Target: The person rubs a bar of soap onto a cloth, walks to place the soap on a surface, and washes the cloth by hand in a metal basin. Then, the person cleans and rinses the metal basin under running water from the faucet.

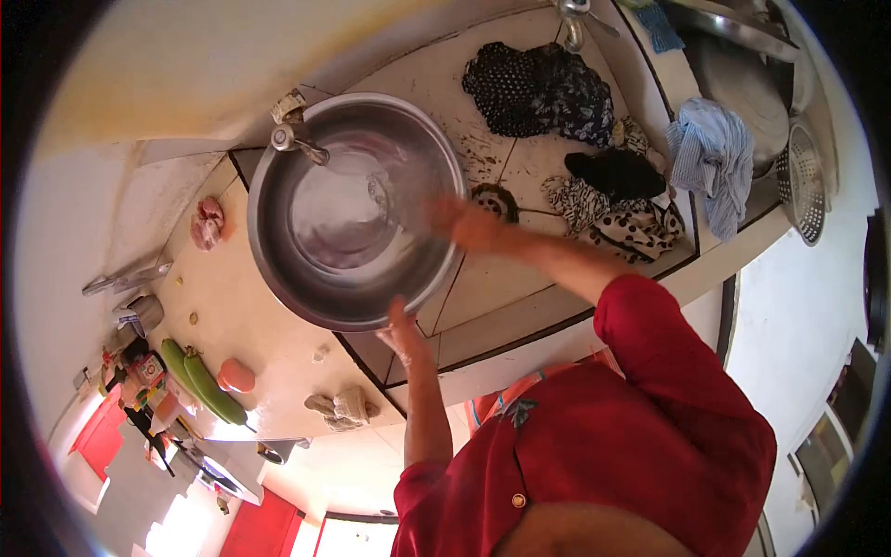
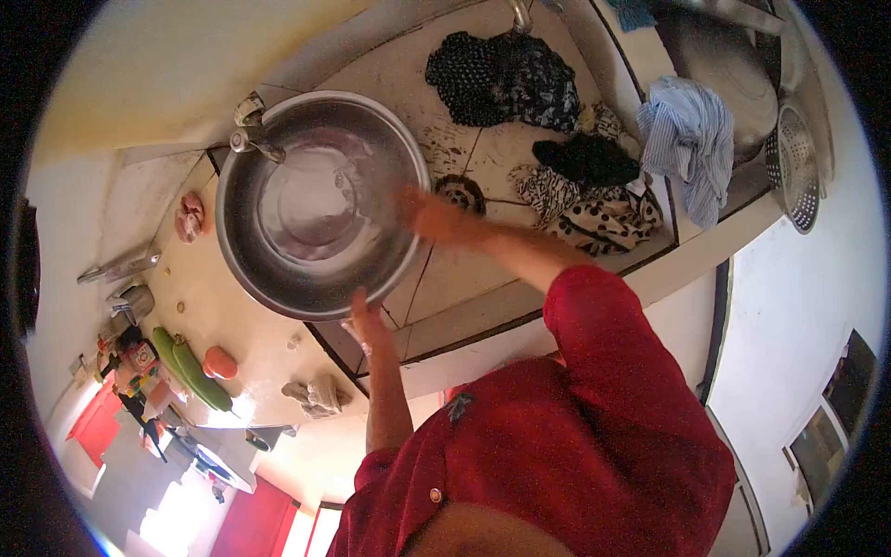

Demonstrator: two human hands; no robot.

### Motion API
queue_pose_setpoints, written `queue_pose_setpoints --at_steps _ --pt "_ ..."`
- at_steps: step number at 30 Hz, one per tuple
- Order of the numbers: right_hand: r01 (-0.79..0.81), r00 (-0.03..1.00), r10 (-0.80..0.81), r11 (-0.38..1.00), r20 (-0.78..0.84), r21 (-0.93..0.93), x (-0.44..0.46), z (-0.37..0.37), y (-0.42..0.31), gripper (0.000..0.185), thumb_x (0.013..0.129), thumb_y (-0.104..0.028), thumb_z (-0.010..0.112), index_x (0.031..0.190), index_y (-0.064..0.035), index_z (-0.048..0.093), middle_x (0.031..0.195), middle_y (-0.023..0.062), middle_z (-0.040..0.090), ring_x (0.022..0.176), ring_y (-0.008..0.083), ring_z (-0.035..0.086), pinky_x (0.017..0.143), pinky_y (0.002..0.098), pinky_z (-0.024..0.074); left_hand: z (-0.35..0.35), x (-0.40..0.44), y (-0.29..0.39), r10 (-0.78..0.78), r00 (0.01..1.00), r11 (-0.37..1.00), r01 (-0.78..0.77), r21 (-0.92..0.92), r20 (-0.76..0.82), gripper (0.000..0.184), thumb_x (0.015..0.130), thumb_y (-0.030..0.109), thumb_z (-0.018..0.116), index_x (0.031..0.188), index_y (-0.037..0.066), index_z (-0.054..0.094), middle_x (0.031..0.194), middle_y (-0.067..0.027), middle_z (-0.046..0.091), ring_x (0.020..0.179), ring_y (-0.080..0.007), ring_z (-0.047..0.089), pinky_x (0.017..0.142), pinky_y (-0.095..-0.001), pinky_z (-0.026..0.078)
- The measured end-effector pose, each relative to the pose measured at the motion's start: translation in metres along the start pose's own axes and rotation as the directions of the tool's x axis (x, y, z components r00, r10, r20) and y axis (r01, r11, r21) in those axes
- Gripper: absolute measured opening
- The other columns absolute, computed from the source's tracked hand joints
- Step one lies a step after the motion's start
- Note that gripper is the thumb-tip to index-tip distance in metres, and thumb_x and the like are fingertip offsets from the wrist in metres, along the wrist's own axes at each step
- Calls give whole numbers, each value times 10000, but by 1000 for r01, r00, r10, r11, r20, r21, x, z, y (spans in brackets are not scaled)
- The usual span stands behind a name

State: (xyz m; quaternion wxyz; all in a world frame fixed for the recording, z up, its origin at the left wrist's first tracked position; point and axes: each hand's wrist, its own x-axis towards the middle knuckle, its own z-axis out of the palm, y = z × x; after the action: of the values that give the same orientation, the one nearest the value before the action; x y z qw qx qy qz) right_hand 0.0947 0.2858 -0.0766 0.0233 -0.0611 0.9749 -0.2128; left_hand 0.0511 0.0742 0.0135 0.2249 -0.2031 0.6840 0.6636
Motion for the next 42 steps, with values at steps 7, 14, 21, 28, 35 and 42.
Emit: queue_pose_setpoints --at_steps 7,14,21,28,35,42 --pt "-114 993 87 895 83 431 1 7 27 440 758 -121 560 1194 -68 534 1133 112 602 1067 242 574 910 380 471 -22 9 -14 4 1000 996 -3 87 -3 463 782 69 617 1224 50 479 1171 -92 528 993 -212 559 790 -388 524" --pt "136 977 -88 958 -193 252 -18 15 -33 494 758 -97 552 1250 -75 513 1218 132 552 1149 277 510 982 408 415 26 -7 -23 84 994 994 -88 -59 -71 457 779 94 622 1202 -11 483 1132 -150 545 972 -254 582 763 -384 537" --pt "158 980 -179 964 -84 -212 -26 -20 50 451 782 -103 543 1232 -76 537 1237 124 549 1159 285 504 1042 407 362 -3 -13 15 -61 998 985 59 162 11 570 764 75 625 1286 48 399 1196 -125 514 1037 -243 541 803 -384 502" --pt "46 993 -40 998 115 -44 -26 8 33 436 766 -119 562 1201 -89 555 1275 73 535 1214 220 466 1086 378 308 -5 -13 12 -44 997 994 38 101 56 579 722 47 634 1256 85 414 1099 -99 542 969 -233 571 719 -338 522" --pt "-89 952 177 940 -249 330 -43 -92 57 428 821 -50 573 1239 -140 559 1408 105 412 1336 256 335 1114 412 238 -44 3 43 -450 880 893 439 103 152 74 716 47 594 783 24 573 709 -45 559 589 -173 569 433 -278 465" --pt "-51 910 188 935 -369 351 -65 -205 30 294 830 -9 497 1069 -119 628 1318 130 493 1224 279 447 1065 374 280 -60 -21 2 -791 374 436 900 17 484 80 751 60 580 710 111 534 653 -17 526 430 -124 452 431 -246 392"
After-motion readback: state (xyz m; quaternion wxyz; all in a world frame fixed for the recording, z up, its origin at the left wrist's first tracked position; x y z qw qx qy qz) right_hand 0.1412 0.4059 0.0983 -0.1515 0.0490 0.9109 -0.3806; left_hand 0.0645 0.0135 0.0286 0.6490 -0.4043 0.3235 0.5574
